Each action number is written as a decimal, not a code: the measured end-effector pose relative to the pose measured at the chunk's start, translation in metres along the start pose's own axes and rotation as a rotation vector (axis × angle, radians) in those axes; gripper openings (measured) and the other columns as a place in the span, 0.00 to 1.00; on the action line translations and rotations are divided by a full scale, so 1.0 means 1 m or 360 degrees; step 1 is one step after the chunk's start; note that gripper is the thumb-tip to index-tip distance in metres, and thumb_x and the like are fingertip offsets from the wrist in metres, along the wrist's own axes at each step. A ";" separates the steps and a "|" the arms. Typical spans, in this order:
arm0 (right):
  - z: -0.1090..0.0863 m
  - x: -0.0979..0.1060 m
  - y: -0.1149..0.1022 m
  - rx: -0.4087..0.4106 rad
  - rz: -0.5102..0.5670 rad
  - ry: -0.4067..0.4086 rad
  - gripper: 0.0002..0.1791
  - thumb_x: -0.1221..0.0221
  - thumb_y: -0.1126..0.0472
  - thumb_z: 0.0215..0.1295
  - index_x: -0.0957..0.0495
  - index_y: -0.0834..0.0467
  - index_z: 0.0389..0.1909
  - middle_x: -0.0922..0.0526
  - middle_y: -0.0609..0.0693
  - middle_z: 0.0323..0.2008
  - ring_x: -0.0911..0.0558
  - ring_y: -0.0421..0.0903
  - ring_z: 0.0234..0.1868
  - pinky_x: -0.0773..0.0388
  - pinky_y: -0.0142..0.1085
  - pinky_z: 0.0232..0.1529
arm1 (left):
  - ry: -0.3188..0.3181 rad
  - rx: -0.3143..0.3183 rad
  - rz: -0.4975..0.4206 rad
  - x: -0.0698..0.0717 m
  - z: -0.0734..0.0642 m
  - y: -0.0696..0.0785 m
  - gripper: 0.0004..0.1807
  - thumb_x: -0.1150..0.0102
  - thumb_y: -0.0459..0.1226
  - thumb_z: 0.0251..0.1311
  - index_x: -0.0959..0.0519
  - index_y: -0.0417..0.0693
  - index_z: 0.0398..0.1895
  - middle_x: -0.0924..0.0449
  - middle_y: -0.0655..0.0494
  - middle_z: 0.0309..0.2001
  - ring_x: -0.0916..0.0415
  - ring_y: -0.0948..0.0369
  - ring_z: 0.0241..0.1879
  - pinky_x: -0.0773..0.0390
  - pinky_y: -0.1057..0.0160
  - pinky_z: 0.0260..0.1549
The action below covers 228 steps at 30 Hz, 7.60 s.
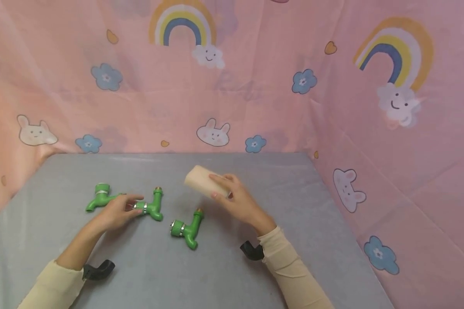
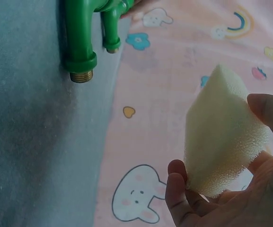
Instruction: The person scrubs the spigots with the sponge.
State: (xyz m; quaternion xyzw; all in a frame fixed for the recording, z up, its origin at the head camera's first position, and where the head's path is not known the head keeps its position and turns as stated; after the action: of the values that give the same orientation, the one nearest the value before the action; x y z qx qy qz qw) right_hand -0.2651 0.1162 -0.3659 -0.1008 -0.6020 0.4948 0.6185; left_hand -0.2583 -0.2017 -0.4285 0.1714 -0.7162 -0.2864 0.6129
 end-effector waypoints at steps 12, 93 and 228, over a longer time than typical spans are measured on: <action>-0.001 -0.008 -0.005 0.0034 -0.0024 -0.0036 0.30 0.42 0.56 0.74 0.34 0.50 0.75 0.32 0.63 0.66 0.26 0.53 0.53 0.25 0.41 0.47 | -0.0056 0.0034 -0.0505 0.003 -0.001 0.004 0.26 0.50 0.39 0.77 0.32 0.28 0.68 0.26 0.24 0.62 0.12 0.50 0.43 0.14 0.59 0.42; -0.003 -0.005 -0.027 0.0255 -0.0161 0.0219 0.32 0.35 0.69 0.58 0.23 0.52 0.66 0.31 0.62 0.66 0.28 0.60 0.63 0.22 0.49 0.54 | 0.0401 -0.0592 -0.0270 0.016 -0.032 0.088 0.23 0.40 0.19 0.62 0.22 0.43 0.59 0.23 0.42 0.62 0.23 0.46 0.59 0.16 0.48 0.54; -0.004 -0.038 -0.036 0.0517 -0.0563 0.0321 0.37 0.31 0.65 0.62 0.30 0.48 0.72 0.39 0.64 0.65 0.28 0.61 0.60 0.17 0.52 0.53 | -0.0500 -0.0031 -0.1718 -0.026 -0.015 0.060 0.24 0.64 0.56 0.79 0.18 0.60 0.41 0.14 0.67 0.30 0.35 0.75 0.13 0.35 0.76 0.18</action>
State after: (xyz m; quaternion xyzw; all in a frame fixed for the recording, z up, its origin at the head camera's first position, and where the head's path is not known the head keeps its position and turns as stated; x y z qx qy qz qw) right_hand -0.2362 0.0727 -0.3653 0.0577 -0.4581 0.4567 0.7604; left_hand -0.2322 -0.1425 -0.4100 0.4634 -0.6068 -0.5881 0.2669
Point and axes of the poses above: each hand's wrist, its own z-axis towards the middle knuckle, its own x-axis out of the back of the hand, y = z × x, the point moved 7 cm from there along z, towards the middle knuckle
